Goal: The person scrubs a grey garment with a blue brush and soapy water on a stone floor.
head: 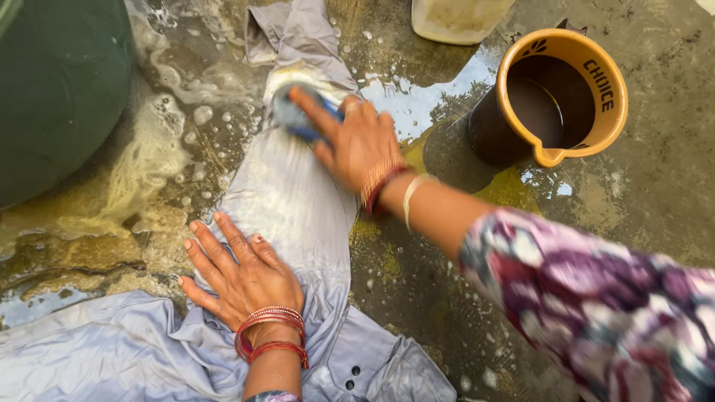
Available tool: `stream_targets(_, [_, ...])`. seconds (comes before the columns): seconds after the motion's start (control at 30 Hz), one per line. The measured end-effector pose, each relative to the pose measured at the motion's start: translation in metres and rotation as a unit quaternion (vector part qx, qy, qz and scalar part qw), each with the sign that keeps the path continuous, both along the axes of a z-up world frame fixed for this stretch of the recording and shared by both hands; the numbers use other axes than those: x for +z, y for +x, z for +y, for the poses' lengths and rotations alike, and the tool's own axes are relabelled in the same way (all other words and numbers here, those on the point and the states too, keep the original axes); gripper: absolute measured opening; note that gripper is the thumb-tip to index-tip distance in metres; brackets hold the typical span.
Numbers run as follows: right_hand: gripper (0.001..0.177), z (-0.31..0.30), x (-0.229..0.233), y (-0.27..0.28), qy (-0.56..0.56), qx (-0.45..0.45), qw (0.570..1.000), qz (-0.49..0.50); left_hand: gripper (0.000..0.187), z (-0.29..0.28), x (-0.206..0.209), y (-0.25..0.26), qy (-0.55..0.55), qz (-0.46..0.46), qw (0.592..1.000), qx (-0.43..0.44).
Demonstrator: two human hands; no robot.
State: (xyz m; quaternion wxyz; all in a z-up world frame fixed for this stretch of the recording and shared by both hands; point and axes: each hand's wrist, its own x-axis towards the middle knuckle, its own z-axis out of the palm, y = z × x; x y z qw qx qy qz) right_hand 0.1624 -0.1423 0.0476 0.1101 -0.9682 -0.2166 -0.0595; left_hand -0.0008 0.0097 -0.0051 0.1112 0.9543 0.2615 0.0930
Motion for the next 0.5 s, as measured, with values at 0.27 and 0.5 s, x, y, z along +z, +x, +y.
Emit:
stream_targets(0.27, [0.078, 0.022, -0.002, -0.104, 0.049, 0.105, 0.992, 0.053, 0.062, 0.0, 0.008, 0.003, -0.015, -0.014, 1.0, -0.011])
stream_targets(0.5, [0.08, 0.005, -0.016, 0.015, -0.005, 0.008, 0.999, -0.04, 0.058, -0.001, 0.002, -0.001, -0.011, -0.008, 1.0, -0.008])
